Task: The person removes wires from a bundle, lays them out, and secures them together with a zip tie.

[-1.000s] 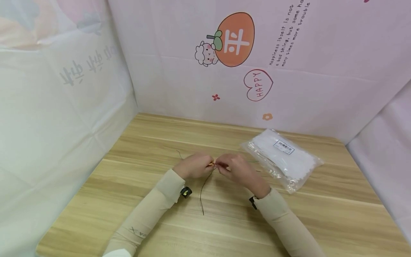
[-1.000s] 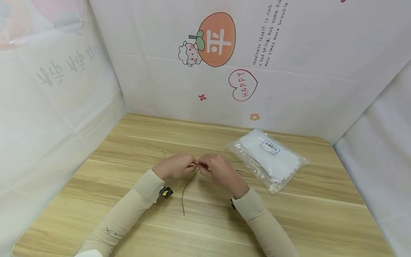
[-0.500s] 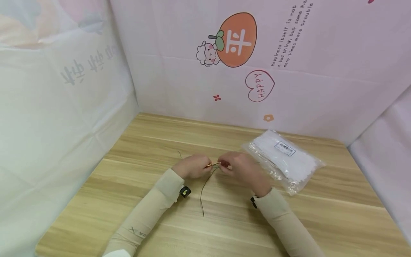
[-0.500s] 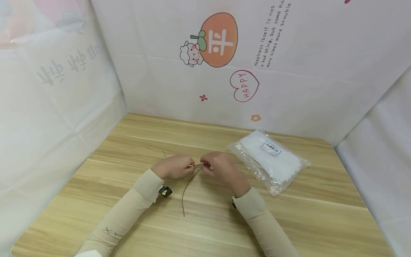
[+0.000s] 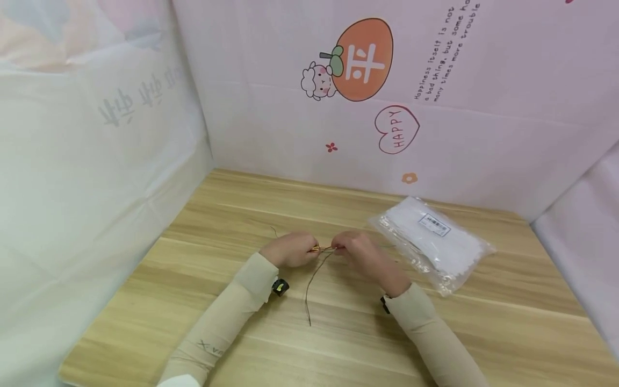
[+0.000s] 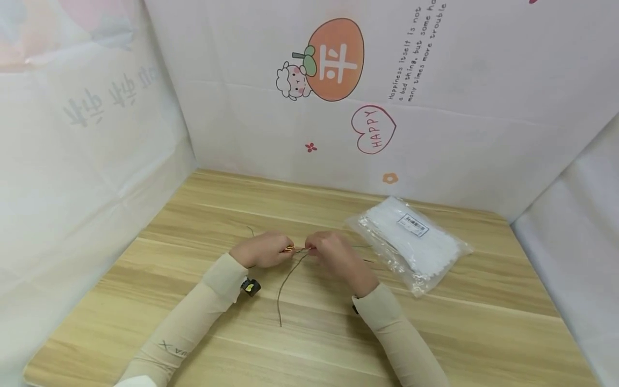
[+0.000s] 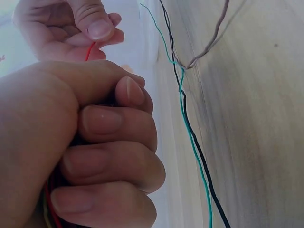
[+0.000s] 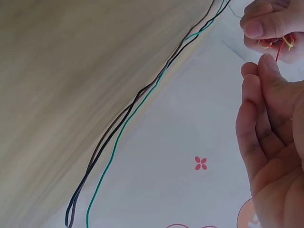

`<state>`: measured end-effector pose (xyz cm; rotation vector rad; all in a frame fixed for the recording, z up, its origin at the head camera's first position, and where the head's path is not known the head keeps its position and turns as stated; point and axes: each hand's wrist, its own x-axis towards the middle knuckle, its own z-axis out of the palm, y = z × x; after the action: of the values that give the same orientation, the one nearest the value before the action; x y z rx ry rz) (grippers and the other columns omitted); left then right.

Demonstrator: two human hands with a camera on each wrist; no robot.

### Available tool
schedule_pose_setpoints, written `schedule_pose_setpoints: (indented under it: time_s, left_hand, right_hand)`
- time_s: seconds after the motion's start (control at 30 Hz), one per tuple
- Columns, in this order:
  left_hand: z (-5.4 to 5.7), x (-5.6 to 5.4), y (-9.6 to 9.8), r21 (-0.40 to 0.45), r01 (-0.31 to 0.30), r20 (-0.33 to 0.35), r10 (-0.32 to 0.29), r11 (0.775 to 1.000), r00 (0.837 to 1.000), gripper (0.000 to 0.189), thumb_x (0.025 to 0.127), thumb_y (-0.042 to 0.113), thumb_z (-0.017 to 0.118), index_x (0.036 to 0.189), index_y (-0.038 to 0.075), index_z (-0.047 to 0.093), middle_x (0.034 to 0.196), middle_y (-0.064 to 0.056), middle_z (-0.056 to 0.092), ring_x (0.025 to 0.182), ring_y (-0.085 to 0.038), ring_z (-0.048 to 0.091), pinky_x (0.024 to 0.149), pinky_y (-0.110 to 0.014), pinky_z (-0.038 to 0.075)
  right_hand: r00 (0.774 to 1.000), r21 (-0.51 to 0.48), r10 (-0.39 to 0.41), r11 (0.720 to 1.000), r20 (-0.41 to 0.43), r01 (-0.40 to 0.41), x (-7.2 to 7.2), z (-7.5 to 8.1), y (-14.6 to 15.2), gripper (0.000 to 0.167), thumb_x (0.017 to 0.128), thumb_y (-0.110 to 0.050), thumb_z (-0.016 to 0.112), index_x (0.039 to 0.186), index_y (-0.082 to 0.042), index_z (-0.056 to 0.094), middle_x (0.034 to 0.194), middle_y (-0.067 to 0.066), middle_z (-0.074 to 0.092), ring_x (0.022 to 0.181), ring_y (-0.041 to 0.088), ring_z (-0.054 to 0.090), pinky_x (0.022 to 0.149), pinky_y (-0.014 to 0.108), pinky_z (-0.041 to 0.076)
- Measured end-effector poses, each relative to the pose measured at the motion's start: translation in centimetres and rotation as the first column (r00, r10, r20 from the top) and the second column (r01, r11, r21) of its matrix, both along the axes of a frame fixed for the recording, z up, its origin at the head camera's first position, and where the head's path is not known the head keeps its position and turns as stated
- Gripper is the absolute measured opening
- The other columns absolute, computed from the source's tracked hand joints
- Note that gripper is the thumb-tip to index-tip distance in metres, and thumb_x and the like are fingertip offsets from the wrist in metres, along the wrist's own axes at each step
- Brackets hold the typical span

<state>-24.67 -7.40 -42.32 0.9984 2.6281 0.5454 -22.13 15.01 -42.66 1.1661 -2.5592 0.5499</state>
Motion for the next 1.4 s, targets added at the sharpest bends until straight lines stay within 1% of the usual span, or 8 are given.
schedule_pose_setpoints:
  time_s: [0.3, 0.5, 0.77, 0.97, 1.07, 1.17, 1.3, 1.4]
  left_hand:
    - [0.0, -0.7, -0.1, -0.022, 0.005, -0.001, -0.005, 1.0, 1.0, 0.042, 0.108, 0.014, 0.05, 0.067, 0.019, 0.043, 0.062, 0.007, 0.037, 0.057, -0.009, 0.036, 0.061, -0.025, 0.034]
    - [0.0, -0.9, -0.6, -0.009, 0.009, 0.007, -0.009, 1.0, 1.0, 0.043, 0.108, 0.014, 0.048, 0.066, 0.02, 0.041, 0.062, 0.007, 0.035, 0.057, -0.008, 0.034, 0.06, -0.025, 0.032]
    - [-0.1, -1.7, -2.6, -0.009, -0.082, 0.057, 0.082, 0.997, 0.995, 0.036, 0.111, 0.02, 0.05, 0.075, 0.018, 0.048, 0.067, 0.006, 0.041, 0.06, -0.009, 0.039, 0.06, -0.025, 0.036]
    - [-0.2, -2.2, -3.0, 0.044, -0.049, 0.095, 0.045, 0.998, 0.994, 0.039, 0.113, 0.034, 0.049, 0.078, 0.018, 0.049, 0.07, 0.006, 0.042, 0.063, -0.009, 0.039, 0.061, -0.026, 0.037]
    - [-0.4, -2.3, -3.2, 0.067, -0.009, 0.107, 0.002, 0.998, 0.994, 0.043, 0.114, 0.037, 0.044, 0.084, 0.009, 0.057, 0.075, 0.0, 0.047, 0.068, -0.013, 0.042, 0.067, -0.033, 0.043]
    - [-0.4, -2.1, -3.9, 0.081, -0.007, 0.116, -0.002, 0.997, 0.993, 0.047, 0.116, 0.036, 0.04, 0.099, 0.002, 0.067, 0.082, -0.002, 0.054, 0.076, -0.014, 0.05, 0.078, -0.038, 0.05]
    - [-0.4, -1.9, -5.4, 0.116, -0.047, 0.164, 0.028, 0.992, 0.986, 0.046, 0.116, 0.033, 0.039, 0.102, 0.0, 0.067, 0.074, 0.003, 0.05, 0.068, -0.012, 0.045, 0.07, -0.034, 0.047]
    - [-0.2, -2.0, -6.3, 0.14, -0.032, 0.187, 0.005, 0.99, 0.982, 0.044, 0.116, 0.031, 0.038, 0.096, 0.001, 0.061, 0.072, 0.004, 0.041, 0.066, -0.012, 0.038, 0.068, -0.032, 0.04]
  right_hand:
    - [0.997, 0.064, 0.006, 0.998, -0.076, -0.001, -0.6, 0.1, 1.0, 0.014, 0.088, -0.003, 0.083, 0.086, -0.009, 0.07, 0.084, 0.001, 0.075, 0.077, 0.012, 0.07, 0.069, 0.025, 0.058]
    - [0.999, 0.108, -0.02, 0.994, -0.036, 0.024, -0.7, 0.5, 2.4, 0.015, 0.089, 0.001, 0.08, 0.087, -0.01, 0.07, 0.084, 0.0, 0.073, 0.075, 0.01, 0.066, 0.066, 0.024, 0.056]
    - [0.994, 0.113, -0.103, 0.989, 0.024, 0.099, -1.8, 0.4, 6.6, 0.021, 0.091, 0.012, 0.07, 0.086, -0.008, 0.071, 0.075, -0.002, 0.066, 0.07, 0.007, 0.056, 0.068, 0.03, 0.055]
    - [0.988, 0.112, -0.139, 0.985, 0.071, 0.131, -2.3, 0.9, 8.9, 0.02, 0.089, 0.013, 0.073, 0.091, -0.008, 0.072, 0.084, 0.002, 0.074, 0.078, 0.01, 0.065, 0.075, 0.035, 0.059]
    - [0.99, 0.103, -0.126, 0.988, 0.064, 0.119, -2.6, 1.1, 9.7, 0.021, 0.087, 0.013, 0.075, 0.091, -0.008, 0.072, 0.087, 0.002, 0.075, 0.078, 0.011, 0.067, 0.074, 0.036, 0.059]
    - [0.989, 0.094, -0.129, 0.988, 0.066, 0.123, -2.7, 1.2, 10.6, 0.022, 0.088, 0.013, 0.073, 0.089, -0.009, 0.072, 0.084, 0.001, 0.074, 0.075, 0.009, 0.064, 0.073, 0.036, 0.057]
    - [0.986, 0.077, -0.146, 0.987, 0.076, 0.141, -2.9, 0.9, 12.0, 0.03, 0.087, 0.02, 0.066, 0.086, -0.01, 0.071, 0.08, 0.0, 0.072, 0.072, 0.006, 0.061, 0.071, 0.035, 0.055]
    - [0.99, 0.057, -0.116, 0.992, 0.081, 0.111, -3.1, 0.7, 12.6, 0.033, 0.086, 0.022, 0.062, 0.086, -0.009, 0.071, 0.079, 0.001, 0.072, 0.071, 0.005, 0.061, 0.069, 0.032, 0.055]
